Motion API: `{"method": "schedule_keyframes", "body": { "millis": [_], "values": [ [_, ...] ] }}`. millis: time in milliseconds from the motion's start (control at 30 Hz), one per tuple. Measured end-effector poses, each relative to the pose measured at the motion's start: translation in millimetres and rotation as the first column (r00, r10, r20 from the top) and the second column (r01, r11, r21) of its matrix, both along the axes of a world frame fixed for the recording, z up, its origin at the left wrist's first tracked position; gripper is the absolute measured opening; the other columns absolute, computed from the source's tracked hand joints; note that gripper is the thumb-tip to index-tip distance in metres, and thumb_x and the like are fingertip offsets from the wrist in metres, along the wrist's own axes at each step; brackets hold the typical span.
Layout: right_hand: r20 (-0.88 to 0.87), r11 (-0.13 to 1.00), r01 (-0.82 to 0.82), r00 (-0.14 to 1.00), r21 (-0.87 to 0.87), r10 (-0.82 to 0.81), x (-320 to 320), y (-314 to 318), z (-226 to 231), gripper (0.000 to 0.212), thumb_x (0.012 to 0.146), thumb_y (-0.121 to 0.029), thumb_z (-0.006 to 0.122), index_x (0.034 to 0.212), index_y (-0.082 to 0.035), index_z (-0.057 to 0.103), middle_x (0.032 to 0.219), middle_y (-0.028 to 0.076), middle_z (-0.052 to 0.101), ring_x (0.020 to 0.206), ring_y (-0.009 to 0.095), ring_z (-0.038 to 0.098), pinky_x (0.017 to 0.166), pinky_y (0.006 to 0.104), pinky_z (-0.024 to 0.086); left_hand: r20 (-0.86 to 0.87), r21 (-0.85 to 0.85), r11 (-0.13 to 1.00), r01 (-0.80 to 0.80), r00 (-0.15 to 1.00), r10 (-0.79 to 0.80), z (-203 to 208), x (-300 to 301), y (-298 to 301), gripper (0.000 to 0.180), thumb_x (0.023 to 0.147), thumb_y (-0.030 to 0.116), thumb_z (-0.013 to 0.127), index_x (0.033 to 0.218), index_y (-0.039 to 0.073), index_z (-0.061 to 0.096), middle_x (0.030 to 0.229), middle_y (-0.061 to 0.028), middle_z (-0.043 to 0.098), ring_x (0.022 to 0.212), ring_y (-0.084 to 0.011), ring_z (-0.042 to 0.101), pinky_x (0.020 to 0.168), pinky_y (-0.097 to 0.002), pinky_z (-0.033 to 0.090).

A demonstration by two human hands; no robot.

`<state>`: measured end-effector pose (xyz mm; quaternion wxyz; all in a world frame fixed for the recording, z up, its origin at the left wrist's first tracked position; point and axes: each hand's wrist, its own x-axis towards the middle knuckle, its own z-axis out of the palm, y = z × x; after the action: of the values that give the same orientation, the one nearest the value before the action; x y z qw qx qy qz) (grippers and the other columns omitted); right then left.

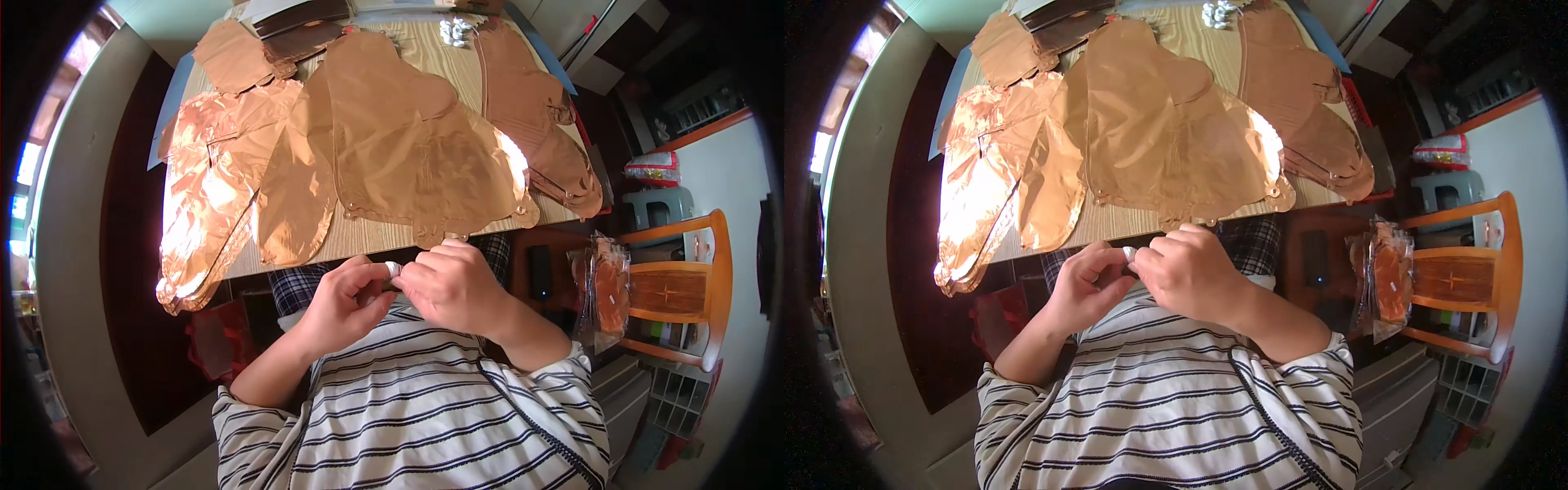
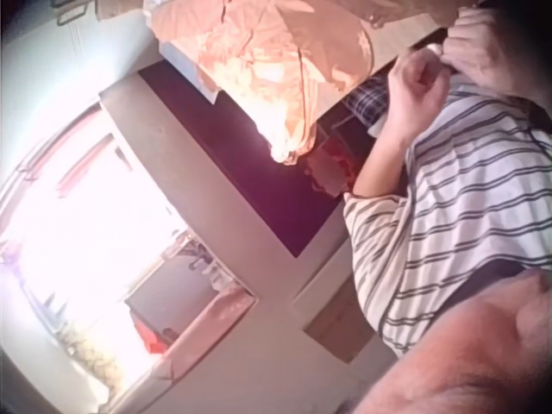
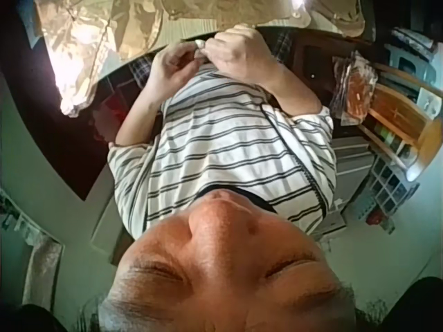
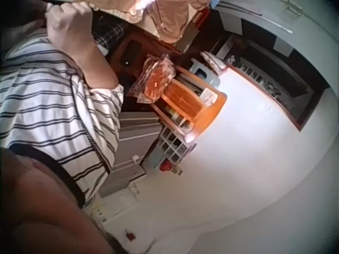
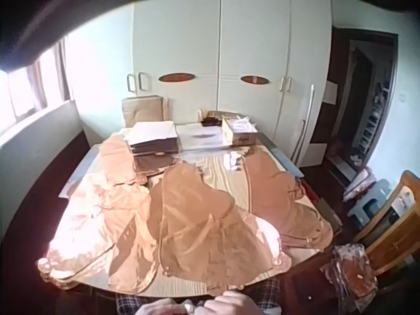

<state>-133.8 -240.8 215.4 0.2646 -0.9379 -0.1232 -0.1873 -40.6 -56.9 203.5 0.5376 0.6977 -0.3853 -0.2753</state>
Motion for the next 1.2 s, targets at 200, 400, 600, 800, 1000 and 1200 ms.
{"method": "schedule_keyframes", "body": {
  "millis": [200, 400, 600, 800, 1000, 1200],
  "values": [
    [-0.289, 0.953, 0.032, 0.955, 0.300, 0.059, 5.2, -14.4, -7.1, 0.028, 0.085, -0.024, 0.070, 0.070, -0.004, 0.059, 0.065, 0.012, 0.057, 0.060, 0.032, 0.058, 0.054, 0.0405, 0.045, 0.055, 0.052, 0.998, 0.027, 0.998, -0.030, 0.1, 1.6, -2.3, 0.012, 0.088, 0.008, 0.068, 0.091, -0.002, 0.062, 0.076, -0.0077, 0.053, 0.065, -0.0173, 0.052, 0.058, -0.0298, 0.043],
    [-0.162, 0.931, 0.099, 0.986, 0.351, -0.044, -3.4, -16.3, 16.9, 0.015, 0.078, -0.008, 0.076, 0.088, -0.004, 0.065, 0.078, 0.009, 0.060, 0.067, 0.025, 0.059, 0.059, 0.0345, 0.048, -0.130, 0.091, 0.993, 0.072, 0.990, -0.060, -1.8, 3.7, -0.4, 0.013, 0.090, 0.010, 0.066, 0.091, -0.002, 0.062, 0.078, -0.0077, 0.053, 0.067, -0.0160, 0.052, 0.059, -0.0299, 0.043],
    [-0.256, 0.841, -0.089, 0.931, 0.534, 0.260, 4.0, -18.9, 7.1, 0.022, 0.076, -0.004, 0.078, 0.095, -0.005, 0.066, 0.088, 0.008, 0.064, 0.078, 0.021, 0.063, 0.068, 0.0308, 0.051, -0.181, 0.035, 0.992, 0.121, 0.977, -0.113, -1.7, 4.8, -2.9, 0.013, 0.092, 0.012, 0.065, 0.091, -0.002, 0.062, 0.078, -0.0045, 0.053, 0.068, -0.0118, 0.050, 0.060, -0.0278, 0.042],
    [-0.219, 0.682, -0.156, 0.876, 0.715, 0.430, 8.1, -23.1, -4.7, 0.019, 0.078, -0.007, 0.076, 0.092, -0.004, 0.063, 0.082, 0.006, 0.063, 0.075, 0.019, 0.064, 0.068, 0.0296, 0.051, -0.580, 0.002, 0.955, 0.297, 0.778, -0.241, 4.2, 16.2, 2.8, 0.015, 0.097, 0.013, 0.058, 0.095, -0.001, 0.064, 0.080, 0.0030, 0.051, 0.071, -0.0061, 0.047, 0.061, -0.0231, 0.040],
    [-0.229, 0.691, -0.230, 0.833, 0.685, 0.504, 5.3, -23.6, 1.7, 0.019, 0.077, -0.006, 0.076, 0.088, -0.003, 0.061, 0.082, 0.008, 0.062, 0.076, 0.019, 0.065, 0.068, 0.0302, 0.051, -0.696, -0.050, 0.892, 0.450, 0.625, -0.354, -5.8, 27.2, 2.5, 0.015, 0.096, 0.010, 0.059, 0.097, -0.003, 0.067, 0.074, 0.0027, 0.054, 0.066, -0.0062, 0.045, 0.058, -0.0227, 0.039],
    [-0.225, 0.688, -0.212, 0.844, 0.694, 0.487, 8.1, -27.1, 5.6, 0.020, 0.075, -0.005, 0.076, 0.088, -0.003, 0.061, 0.082, 0.008, 0.062, 0.077, 0.020, 0.064, 0.068, 0.0306, 0.051, -0.772, -0.080, 0.906, 0.416, 0.549, -0.320, -4.0, 29.0, -6.7, 0.014, 0.093, 0.008, 0.063, 0.093, -0.003, 0.071, 0.069, 0.0025, 0.056, 0.062, -0.0056, 0.046, 0.056, -0.0220, 0.038]
  ]
}}
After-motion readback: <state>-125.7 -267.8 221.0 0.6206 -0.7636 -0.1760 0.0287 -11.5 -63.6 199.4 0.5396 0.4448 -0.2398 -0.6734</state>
